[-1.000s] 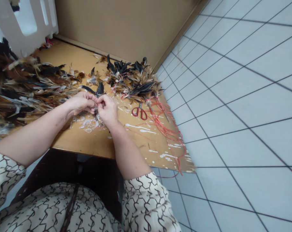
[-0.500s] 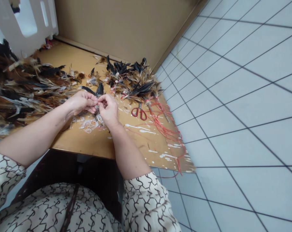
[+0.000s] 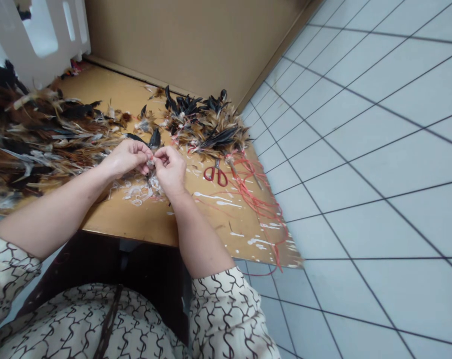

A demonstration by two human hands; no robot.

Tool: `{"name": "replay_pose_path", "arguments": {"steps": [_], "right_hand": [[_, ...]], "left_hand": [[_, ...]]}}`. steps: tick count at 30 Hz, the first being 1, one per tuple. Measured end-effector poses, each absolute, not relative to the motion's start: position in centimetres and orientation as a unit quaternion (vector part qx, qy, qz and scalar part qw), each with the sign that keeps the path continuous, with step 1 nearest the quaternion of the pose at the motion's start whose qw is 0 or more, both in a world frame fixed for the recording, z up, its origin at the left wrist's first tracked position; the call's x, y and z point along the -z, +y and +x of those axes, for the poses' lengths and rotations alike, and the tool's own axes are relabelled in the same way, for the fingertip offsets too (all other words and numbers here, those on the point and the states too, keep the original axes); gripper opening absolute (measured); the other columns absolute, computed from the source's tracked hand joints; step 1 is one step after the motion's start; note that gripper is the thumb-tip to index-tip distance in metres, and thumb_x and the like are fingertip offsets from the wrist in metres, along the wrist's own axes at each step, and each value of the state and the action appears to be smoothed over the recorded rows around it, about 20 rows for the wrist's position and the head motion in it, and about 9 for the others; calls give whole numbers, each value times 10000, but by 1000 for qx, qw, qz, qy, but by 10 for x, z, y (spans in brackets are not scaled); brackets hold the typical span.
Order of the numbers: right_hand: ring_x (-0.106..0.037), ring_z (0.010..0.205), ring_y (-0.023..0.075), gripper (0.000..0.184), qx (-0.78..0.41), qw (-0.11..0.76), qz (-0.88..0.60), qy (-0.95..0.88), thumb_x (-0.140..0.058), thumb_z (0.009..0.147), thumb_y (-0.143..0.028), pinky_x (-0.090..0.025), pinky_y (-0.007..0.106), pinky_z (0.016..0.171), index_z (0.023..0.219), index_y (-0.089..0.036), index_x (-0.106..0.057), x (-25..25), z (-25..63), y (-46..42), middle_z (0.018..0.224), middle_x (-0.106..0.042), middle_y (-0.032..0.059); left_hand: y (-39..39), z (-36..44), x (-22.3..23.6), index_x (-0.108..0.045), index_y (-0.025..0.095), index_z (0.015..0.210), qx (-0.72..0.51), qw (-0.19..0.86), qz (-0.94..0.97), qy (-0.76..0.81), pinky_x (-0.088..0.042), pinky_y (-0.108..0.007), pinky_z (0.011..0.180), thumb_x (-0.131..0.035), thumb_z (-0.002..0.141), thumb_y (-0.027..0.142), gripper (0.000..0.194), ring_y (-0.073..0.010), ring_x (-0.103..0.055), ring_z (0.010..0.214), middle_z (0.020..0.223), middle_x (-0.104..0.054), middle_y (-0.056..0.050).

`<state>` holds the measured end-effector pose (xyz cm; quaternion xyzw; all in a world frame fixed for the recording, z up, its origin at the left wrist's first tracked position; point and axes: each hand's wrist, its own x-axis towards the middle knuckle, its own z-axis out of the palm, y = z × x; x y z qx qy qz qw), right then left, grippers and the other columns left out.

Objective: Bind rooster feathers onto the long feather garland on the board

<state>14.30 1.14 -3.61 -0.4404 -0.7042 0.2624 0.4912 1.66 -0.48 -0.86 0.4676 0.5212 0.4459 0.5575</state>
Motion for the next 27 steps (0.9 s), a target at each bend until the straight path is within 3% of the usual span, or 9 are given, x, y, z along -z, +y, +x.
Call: {"name": "replay_pose_path", "arguments": {"steps": [15, 27], "right_hand": [[-346, 519, 84, 161, -295, 474, -439, -704, -537, 594, -116, -339, 248, 547, 550, -212, -415, 28, 140, 8, 527, -409, -61], [-322, 507, 77, 206, -317, 465, -440, -700, -556, 571, -102, -303, 243, 534, 524, -209, -386, 28, 139, 7, 506, -372, -72]], "left_hand": [[-2, 15, 6, -494, 149, 600, -461, 544, 433, 551, -461, -200, 465, -398, 804, -6, 274, -88, -519, 362, 415, -553, 14], [-2, 14, 8, -472, 156, 592, -472, 543, 428, 546, -416, -154, 411, -429, 797, -11, 269, -77, -504, 331, 373, -520, 36]]}}
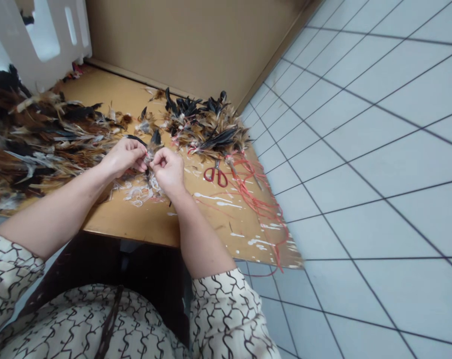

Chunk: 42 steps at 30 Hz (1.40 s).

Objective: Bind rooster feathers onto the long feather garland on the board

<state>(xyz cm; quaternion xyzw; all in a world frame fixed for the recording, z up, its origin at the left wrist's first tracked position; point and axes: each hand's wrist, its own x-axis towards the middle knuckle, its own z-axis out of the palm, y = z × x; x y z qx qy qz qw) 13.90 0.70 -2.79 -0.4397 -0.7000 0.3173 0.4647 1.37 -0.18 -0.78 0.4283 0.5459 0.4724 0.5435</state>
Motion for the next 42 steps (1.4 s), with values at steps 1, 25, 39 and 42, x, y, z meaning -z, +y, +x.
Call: {"name": "replay_pose_path", "arguments": {"steps": [1, 25, 39, 42], "right_hand": [[-323, 507, 77, 209, -318, 464, -439, -700, -558, 572, -103, -303, 243, 534, 524, -209, -385, 28, 139, 7, 506, -369, -73], [-449, 499, 72, 333, -501, 473, -414, -595, -709, 642, -449, -385, 227, 522, 622, -192, -498, 36, 141, 13, 511, -480, -61], [-346, 377, 22, 457, -607, 492, -391, -487, -833, 477, -421, -256, 180, 360, 462, -165, -455, 41, 143, 23, 403, -401, -68], [-335, 388, 17, 444, -606, 513, -399, -459, -833, 496, -362, -271, 171, 368, 443, -162, -440, 38, 145, 24, 402, -394, -68]], "left_hand": [[-2, 14, 8, -473, 156, 593, -472, 543, 429, 547, -417, -154, 414, -432, 796, -9, 265, -76, -502, 330, 370, -517, 38], [-2, 11, 11, -485, 149, 726, -536, 569, 430, 451, -425, -185, 501, -583, 600, -86, 283, -56, -489, 393, 449, -544, 86], [0, 11, 17, -496, 139, 682, -446, 621, 476, 434, -401, -176, 444, -512, 630, -131, 275, -63, -489, 353, 415, -575, 51], [0, 9, 15, -499, 141, 663, -434, 629, 471, 441, -375, -163, 410, -504, 629, -135, 279, -55, -473, 332, 403, -570, 56]]}}
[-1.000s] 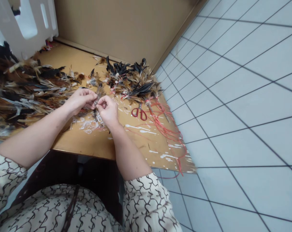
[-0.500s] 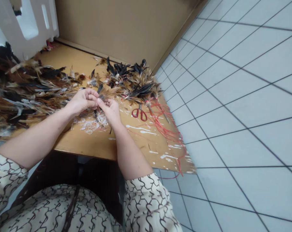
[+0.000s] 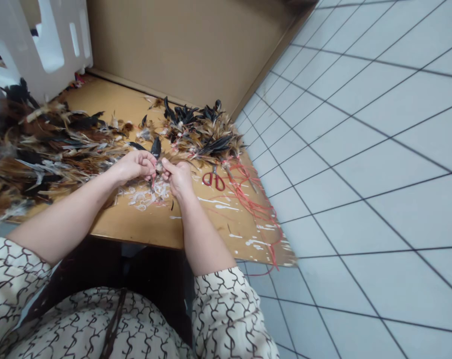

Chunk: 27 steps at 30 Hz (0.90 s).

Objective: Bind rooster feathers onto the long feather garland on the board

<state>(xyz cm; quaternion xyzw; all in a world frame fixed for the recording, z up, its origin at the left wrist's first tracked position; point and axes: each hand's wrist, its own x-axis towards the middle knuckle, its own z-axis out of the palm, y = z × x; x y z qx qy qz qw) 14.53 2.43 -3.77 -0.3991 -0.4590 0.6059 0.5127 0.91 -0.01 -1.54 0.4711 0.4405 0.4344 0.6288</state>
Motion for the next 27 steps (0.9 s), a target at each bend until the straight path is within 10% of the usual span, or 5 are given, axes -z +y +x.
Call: {"name": "replay_pose_path", "arguments": {"steps": [16, 27], "right_hand": [[-378, 389, 27, 319, -615, 503, -441, -418, -765, 558, -146, -294, 142, 362, 456, -148, -463, 32, 151, 25, 401, -467, -38], [-471, 432, 26, 276, -555, 588, -506, -299, -442, 837, -10, -412, 102, 427, 601, -142, -498, -15, 156, 76, 496, -546, -23]], "left_hand": [[2, -2, 3, -511, 126, 585, -527, 586, 358, 500, -365, -151, 381, -478, 702, -116, 271, -43, -431, 309, 392, -543, 29], [10, -17, 2, -529, 127, 644, -636, 550, 259, 476, -382, -144, 400, -533, 664, -33, 161, -39, -434, 344, 443, -550, 26]]}}
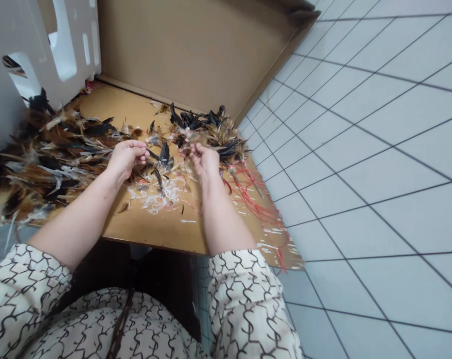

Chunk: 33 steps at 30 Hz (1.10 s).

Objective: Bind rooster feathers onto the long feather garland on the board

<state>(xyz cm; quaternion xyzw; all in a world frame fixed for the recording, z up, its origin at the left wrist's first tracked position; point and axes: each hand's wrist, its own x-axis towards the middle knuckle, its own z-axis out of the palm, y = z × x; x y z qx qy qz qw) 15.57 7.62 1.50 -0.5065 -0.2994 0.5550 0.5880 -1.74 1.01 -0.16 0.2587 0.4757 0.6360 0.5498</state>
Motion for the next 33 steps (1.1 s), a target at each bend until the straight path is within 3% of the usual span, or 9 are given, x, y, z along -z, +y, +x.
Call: {"name": "replay_pose_path", "arguments": {"steps": [3, 7, 10, 16, 20, 24, 27, 33], "right_hand": [[-564, 525, 66, 210, -544, 586, -510, -318, -505, 836, -97, -470, 137, 485, 636, -162, -509, -25, 158, 90, 515, -575, -17], [-527, 487, 70, 134, -531, 492, -543, -424, -592, 689, -49, -392, 167, 451, 604, -148, -563, -4, 145, 80, 536, -597, -12], [-430, 449, 59, 130, -444, 467, -542, -539, -634, 591, -54, -366, 195, 485, 556, -161, -570, 19, 132, 65, 474, -526, -58], [-417, 502, 84, 98, -323, 393, -574, -641, -604, 611, -150, -348, 231, 556, 543, -187, -544, 35, 132, 55, 494, -493, -58], [-392, 495, 102, 209, -234, 277, -632, -685, -671, 630, -238, -311, 254, 547, 507, -209, -504, 33, 132, 46, 481, -464, -41], [-437, 544, 130, 245, -186, 200, -644, -715, -647, 616, -115, -332, 276, 598, 471, -214, -477, 29, 128, 39, 512, -477, -13], [-457, 539, 131, 208, -221, 200, -629, -718, -580, 609, -62, -345, 275, 595, 480, -207, -504, 30, 129, 39, 517, -499, -12], [-380, 469, 88, 181, -322, 343, -571, -672, -521, 625, -71, -307, 235, 525, 505, -200, -478, 33, 138, 44, 447, -434, -61]], "left_hand": [[11, -19, 2, -526, 128, 648, -641, 546, 259, 474, -381, -149, 405, -524, 664, -21, 150, -41, -433, 349, 449, -555, 25], [12, -19, 3, -509, 140, 652, -641, 536, 273, 477, -379, -155, 420, -508, 673, -3, 145, -43, -433, 359, 446, -552, 34], [13, -18, 3, -507, 146, 654, -632, 524, 291, 491, -375, -161, 427, -523, 642, 3, 144, -44, -432, 364, 449, -547, 43], [11, -14, 2, -502, 155, 653, -627, 482, 315, 525, -359, -176, 431, -497, 608, 1, 161, -49, -415, 366, 453, -532, 56], [12, -13, 6, -495, 167, 657, -622, 452, 337, 543, -339, -179, 447, -469, 626, 4, 167, -53, -400, 380, 469, -529, 59], [16, -15, 15, -515, 171, 659, -603, 396, 397, 567, -386, -194, 531, -496, 617, 21, 157, -72, -447, 462, 524, -533, 51], [18, -15, 22, -540, 178, 669, -566, 341, 467, 587, -430, -219, 633, -529, 624, 36, 149, -102, -508, 565, 596, -551, 32], [15, -12, 34, -621, 215, 731, -410, 197, 632, 628, -448, -306, 825, -543, 652, 64, 187, -201, -588, 801, 762, -648, -37]]}}
